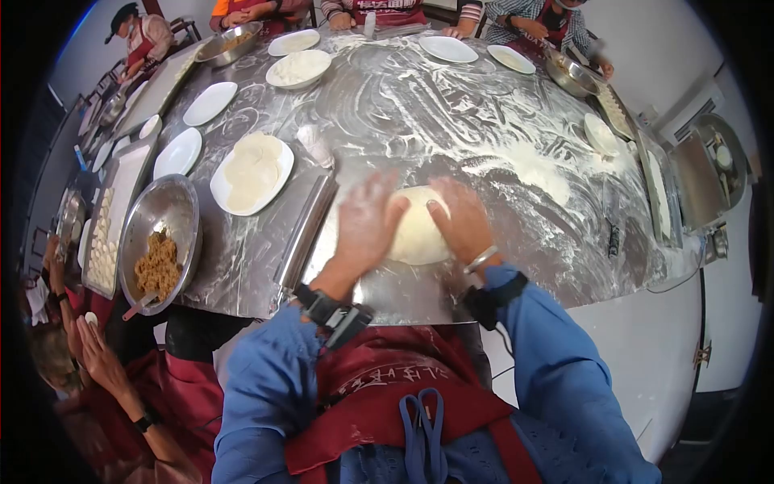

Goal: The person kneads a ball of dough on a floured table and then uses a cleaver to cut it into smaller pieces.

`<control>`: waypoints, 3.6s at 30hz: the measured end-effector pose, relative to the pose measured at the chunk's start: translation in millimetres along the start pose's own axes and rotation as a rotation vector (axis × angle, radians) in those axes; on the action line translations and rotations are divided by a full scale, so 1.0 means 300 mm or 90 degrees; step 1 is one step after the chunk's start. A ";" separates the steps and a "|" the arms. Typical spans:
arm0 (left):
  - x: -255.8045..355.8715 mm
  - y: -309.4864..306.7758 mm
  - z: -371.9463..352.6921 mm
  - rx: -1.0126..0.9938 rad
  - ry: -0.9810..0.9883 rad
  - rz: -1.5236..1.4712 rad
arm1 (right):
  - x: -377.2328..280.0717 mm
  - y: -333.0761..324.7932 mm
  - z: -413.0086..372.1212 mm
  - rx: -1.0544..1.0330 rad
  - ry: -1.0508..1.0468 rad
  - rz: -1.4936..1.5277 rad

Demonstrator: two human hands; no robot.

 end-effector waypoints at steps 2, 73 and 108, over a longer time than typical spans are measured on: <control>0.020 0.013 -0.007 -0.030 -0.018 0.003 | 0.009 0.041 -0.002 -0.030 -0.016 0.011; 0.106 -0.033 -0.311 -0.023 0.006 -0.117 | -0.080 -0.055 -0.304 0.027 -0.066 0.075; 0.087 0.016 -0.340 0.034 0.030 -0.112 | -0.108 -0.083 -0.315 0.055 -0.134 0.042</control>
Point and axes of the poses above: each hand's wrist, its own z-axis towards the middle knuckle, its own y-axis out of the palm, x = y × z, the point moved 4 cm from there along z, towards the middle knuckle, and after that the axes turned 3 degrees about -x, right-handed, at the moved point
